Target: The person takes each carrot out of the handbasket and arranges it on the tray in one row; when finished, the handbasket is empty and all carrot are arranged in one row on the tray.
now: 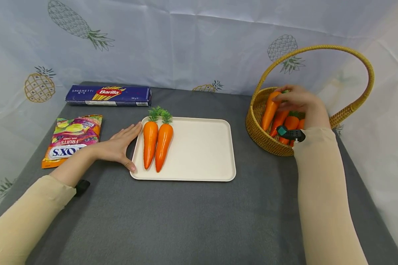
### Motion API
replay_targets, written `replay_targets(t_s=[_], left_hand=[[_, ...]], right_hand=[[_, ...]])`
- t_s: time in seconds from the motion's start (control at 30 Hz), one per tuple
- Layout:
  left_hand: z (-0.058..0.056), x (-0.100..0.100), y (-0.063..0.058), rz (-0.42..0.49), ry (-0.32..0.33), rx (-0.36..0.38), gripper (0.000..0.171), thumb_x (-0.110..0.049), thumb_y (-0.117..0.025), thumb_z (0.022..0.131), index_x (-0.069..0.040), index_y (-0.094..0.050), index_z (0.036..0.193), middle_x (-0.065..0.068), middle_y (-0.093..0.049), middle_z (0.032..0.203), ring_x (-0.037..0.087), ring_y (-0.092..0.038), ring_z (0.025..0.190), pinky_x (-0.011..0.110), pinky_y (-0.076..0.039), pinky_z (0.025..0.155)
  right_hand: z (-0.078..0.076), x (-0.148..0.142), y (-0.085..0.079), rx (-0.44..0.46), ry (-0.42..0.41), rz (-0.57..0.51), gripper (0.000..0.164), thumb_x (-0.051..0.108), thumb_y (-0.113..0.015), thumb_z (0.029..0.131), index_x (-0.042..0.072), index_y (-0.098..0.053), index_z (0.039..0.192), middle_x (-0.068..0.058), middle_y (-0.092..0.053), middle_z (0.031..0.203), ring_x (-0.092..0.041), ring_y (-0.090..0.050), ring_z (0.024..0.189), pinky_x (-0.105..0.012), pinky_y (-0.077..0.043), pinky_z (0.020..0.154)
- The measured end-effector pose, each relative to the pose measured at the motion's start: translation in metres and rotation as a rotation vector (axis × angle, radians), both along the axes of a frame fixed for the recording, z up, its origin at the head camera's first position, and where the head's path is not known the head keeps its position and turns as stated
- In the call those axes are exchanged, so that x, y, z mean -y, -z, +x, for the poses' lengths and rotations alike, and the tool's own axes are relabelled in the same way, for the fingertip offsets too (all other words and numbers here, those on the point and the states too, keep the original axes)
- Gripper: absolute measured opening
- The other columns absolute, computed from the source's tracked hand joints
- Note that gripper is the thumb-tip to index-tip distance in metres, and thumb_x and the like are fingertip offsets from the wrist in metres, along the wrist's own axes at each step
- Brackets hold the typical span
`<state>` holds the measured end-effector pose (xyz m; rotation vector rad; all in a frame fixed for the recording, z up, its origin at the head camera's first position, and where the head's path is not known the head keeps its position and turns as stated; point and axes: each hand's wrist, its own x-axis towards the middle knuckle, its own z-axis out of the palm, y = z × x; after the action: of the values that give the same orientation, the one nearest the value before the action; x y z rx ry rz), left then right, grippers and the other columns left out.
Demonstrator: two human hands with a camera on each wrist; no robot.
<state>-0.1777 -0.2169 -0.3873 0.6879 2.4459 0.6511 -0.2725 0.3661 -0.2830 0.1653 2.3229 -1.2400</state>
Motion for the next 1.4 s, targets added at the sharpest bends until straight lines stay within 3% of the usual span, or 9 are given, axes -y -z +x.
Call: replay_targets(t_s=[0.4,0.53,0.8,1.03,1.4], left_hand=[[0.000,-0.001,-0.001,0.011,0.014,-0.004,0.143,-0.050,-0.089,0.061,-0.007,0.006,0.159,0.020,0.009,0.167,0.048,0.009,0.153,0.072,0.006,0.117],[0.000,-0.001,-0.002,0.014,0.019,-0.006,0.144,-0.049,-0.090,0.061,-0.007,0.006,0.159,0.019,0.008,0.167,0.048,0.009,0.153,0.072,0.005,0.118],[0.000,-0.001,-0.003,0.011,0.012,0.000,0.144,-0.050,-0.090,0.060,-0.007,0.006,0.159,0.019,0.008,0.167,0.048,0.009,0.153,0.072,0.005,0.118],[0.000,-0.001,-0.003,0.011,0.013,-0.006,0.144,-0.049,-0.090,0.061,-0.008,0.007,0.159,0.019,0.009,0.167,0.047,0.009,0.153,0.072,0.005,0.118],[0.000,0.000,0.000,0.007,0.010,-0.009,0.144,-0.049,-0.090,0.062,-0.008,0.008,0.159,0.018,0.009,0.167,0.047,0.009,0.153,0.072,0.005,0.118]], right_hand=[[0.010,0.002,-0.024,-0.063,0.014,-0.126,0.035,0.023,-0.061,0.098,0.018,-0.040,0.125,0.012,-0.068,0.095,-0.007,-0.070,0.084,-0.023,-0.060,0.079],[0.018,0.008,-0.034,-0.030,0.009,-0.133,0.038,0.024,-0.062,0.097,0.018,-0.040,0.128,0.012,-0.068,0.097,-0.008,-0.071,0.085,-0.024,-0.060,0.080],[0.031,0.030,-0.047,-0.014,-0.080,-0.085,0.044,0.019,-0.064,0.097,0.012,-0.040,0.134,0.006,-0.066,0.103,-0.013,-0.073,0.089,-0.029,-0.061,0.082],[0.043,0.048,-0.048,-0.054,-0.187,-0.024,0.044,0.019,-0.063,0.097,0.008,-0.042,0.135,0.006,-0.066,0.107,-0.012,-0.071,0.091,-0.031,-0.061,0.085],[0.054,0.073,-0.042,-0.090,-0.232,-0.013,0.045,0.022,-0.065,0.096,0.008,-0.046,0.135,0.004,-0.066,0.108,-0.013,-0.071,0.091,-0.029,-0.061,0.084]])
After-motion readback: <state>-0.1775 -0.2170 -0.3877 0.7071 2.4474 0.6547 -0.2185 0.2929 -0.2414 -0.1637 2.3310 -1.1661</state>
